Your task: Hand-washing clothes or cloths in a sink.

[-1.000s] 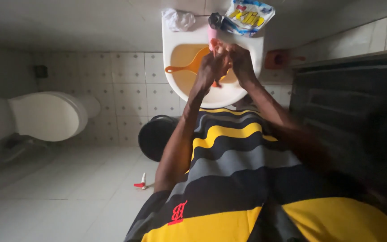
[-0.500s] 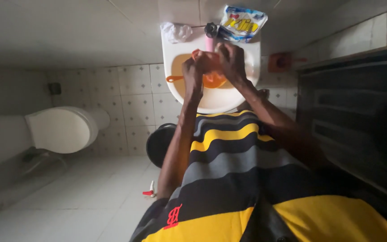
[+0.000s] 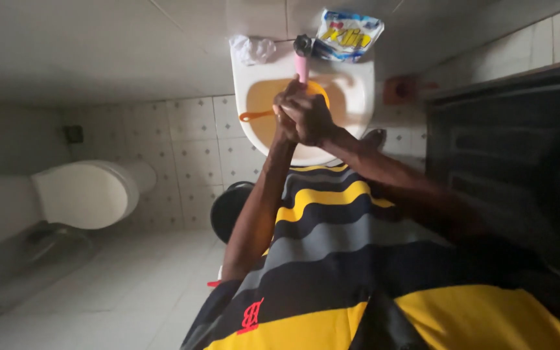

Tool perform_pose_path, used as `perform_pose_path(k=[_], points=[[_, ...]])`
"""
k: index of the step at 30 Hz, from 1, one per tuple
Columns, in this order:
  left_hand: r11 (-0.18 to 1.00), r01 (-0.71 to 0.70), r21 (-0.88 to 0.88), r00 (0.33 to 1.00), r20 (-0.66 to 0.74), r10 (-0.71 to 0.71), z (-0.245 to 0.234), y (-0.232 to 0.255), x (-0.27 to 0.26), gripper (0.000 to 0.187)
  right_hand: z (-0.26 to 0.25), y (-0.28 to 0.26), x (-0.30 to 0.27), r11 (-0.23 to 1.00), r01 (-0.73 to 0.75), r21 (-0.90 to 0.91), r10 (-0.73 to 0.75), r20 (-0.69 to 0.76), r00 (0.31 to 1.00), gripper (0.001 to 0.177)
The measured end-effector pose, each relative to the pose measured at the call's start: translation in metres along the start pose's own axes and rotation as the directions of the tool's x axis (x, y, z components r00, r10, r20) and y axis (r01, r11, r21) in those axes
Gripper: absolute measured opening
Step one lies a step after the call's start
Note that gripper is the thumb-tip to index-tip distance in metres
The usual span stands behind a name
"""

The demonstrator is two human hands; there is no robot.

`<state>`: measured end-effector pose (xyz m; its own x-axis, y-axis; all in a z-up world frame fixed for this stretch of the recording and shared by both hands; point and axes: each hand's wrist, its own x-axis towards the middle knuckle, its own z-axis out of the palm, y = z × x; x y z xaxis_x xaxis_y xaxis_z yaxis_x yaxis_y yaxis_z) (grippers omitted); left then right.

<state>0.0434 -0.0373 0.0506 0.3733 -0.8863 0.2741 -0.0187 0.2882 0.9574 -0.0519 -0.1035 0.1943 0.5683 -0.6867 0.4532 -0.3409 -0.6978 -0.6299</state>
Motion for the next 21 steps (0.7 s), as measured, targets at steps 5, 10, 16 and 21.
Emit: perform_pose_path(k=[5,10,16,21], points=[[0.904,0.370,-0.215,0.924,-0.016,-0.382,-0.008,0.063,0.011,0.063,0.013,0.046,-0.020,0.983,-0.162,0.080,0.165,-0.028,0.986,0.034],[0.592,0.641,0.488,0.735,-0.168,-0.657,-0.017,0.095,0.035,0.062,-0.004,0.063,-0.024,0.786,-0.491,0.375,0.552,-0.069,0.831,0.046],[0.878,0.442,-0.185,0.868,-0.161,-0.470,-0.023,0.106,0.037,0.043,-0.003,0.057,-0.022,0.490,-0.536,0.687,0.679,0.085,0.729,0.047],[0.686,0.531,-0.497,0.721,-0.160,-0.674,-0.021,0.046,0.022,0.046,0.000,0.056,-0.020,0.442,-0.713,0.545,0.717,0.264,0.646,0.032]])
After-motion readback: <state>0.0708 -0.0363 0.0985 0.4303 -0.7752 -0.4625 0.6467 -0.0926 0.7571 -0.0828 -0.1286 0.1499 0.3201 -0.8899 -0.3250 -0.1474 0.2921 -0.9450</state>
